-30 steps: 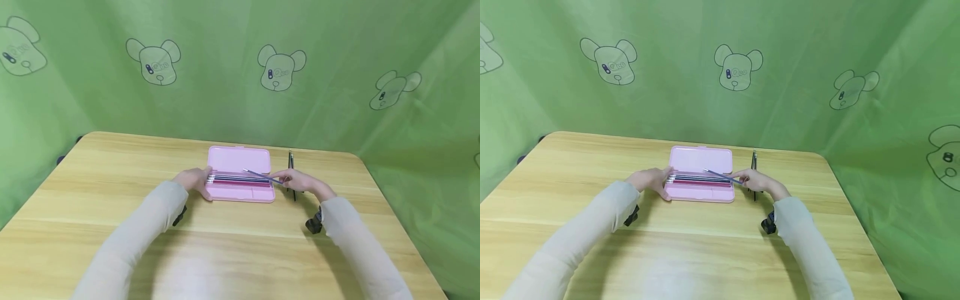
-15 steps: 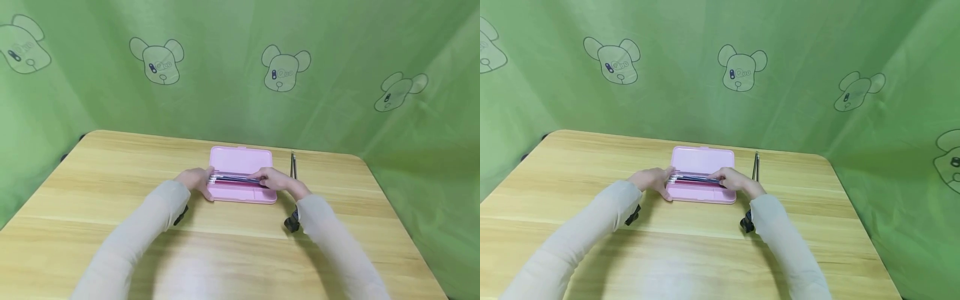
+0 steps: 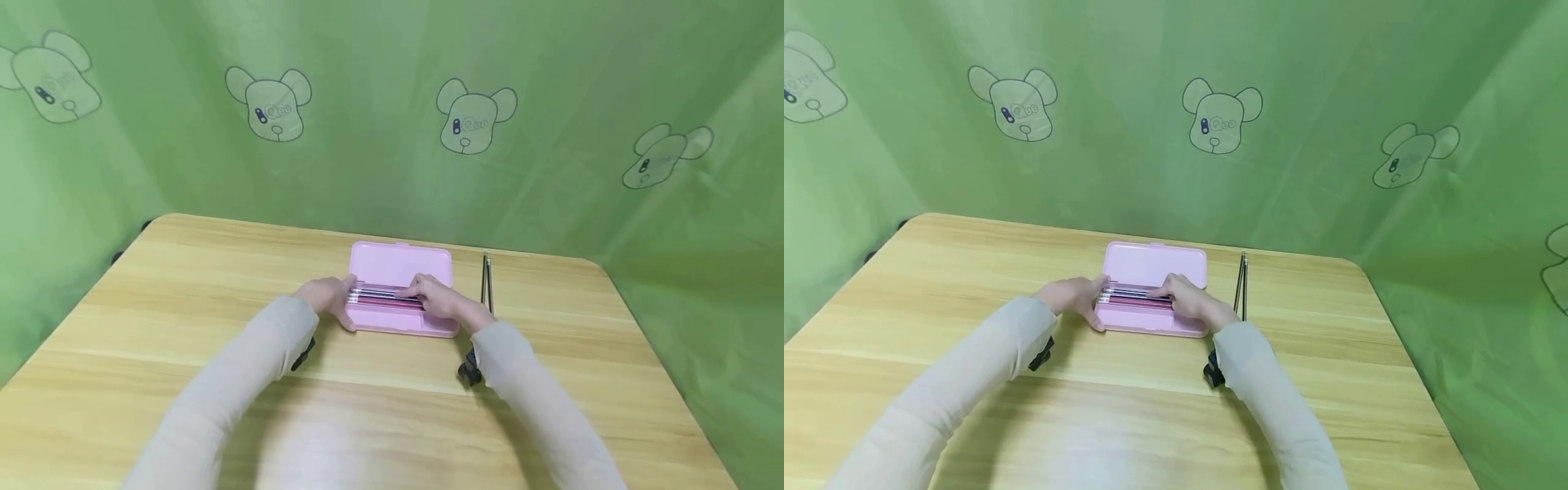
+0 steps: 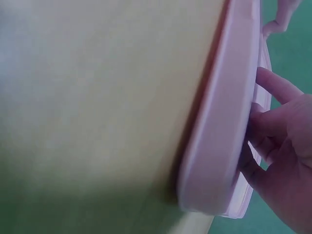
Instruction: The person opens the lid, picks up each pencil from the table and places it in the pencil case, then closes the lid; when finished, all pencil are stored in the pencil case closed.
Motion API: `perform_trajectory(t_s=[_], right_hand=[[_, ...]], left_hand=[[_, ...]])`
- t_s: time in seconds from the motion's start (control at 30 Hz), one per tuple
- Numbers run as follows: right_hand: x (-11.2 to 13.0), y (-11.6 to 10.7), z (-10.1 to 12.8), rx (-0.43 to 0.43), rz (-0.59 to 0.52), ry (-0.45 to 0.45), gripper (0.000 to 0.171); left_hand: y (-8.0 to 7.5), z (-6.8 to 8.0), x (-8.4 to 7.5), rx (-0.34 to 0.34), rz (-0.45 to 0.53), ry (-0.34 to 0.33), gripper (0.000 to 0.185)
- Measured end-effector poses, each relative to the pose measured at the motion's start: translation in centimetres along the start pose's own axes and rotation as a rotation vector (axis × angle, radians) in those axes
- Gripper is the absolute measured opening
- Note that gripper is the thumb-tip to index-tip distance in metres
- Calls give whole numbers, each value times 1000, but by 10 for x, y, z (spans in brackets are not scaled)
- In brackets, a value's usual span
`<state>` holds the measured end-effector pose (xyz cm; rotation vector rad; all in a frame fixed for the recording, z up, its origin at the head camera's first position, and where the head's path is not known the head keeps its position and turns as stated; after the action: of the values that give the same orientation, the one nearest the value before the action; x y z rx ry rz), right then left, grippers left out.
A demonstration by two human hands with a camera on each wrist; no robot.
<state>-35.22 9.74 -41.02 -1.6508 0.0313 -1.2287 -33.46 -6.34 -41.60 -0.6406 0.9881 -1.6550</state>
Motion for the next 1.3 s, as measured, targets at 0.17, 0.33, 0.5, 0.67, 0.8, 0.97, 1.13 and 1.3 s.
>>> perform_trajectory(t_s=[0.17, 0.33, 0.5, 0.67, 0.8, 0.97, 1.13, 1.3], right_hand=[[-8, -6, 7, -63, -53, 38, 39], [-20, -24, 24, -151, -147, 76, 36], [-39, -45, 46, -238, -188, 108, 37], [-60, -63, 67, -274, -214, 158, 42], [-78, -72, 83, -289, -255, 272, 48], [-95, -79, 102, -309, -273, 431, 57], [-105, -76, 111, -271, -267, 538, 61], [-111, -72, 113, -249, -234, 566, 60]], left_hand=[[1, -2, 0, -4, 14, 12, 111], [3, -10, 1, 12, -1, 6, 117], [4, -10, 1, 28, -1, -8, 122], [1, -3, 0, 21, 12, -13, 114], [0, -1, -1, 12, 0, -1, 112], [-1, -1, -2, 1, 4, 13, 112], [1, -1, -1, 5, 35, 9, 112], [3, -6, 0, 9, 39, 12, 118]])
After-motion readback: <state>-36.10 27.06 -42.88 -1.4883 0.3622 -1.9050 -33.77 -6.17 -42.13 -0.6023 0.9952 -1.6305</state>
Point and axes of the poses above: each hand's wrist, its own z-axis away from the middle knuckle, its own y-axis out of the palm, x = y × z, the point moved 8 cm from there along -z, towards the middle knuckle, and after that the axes turned 15 degrees about -z, right-handed, at the moved point
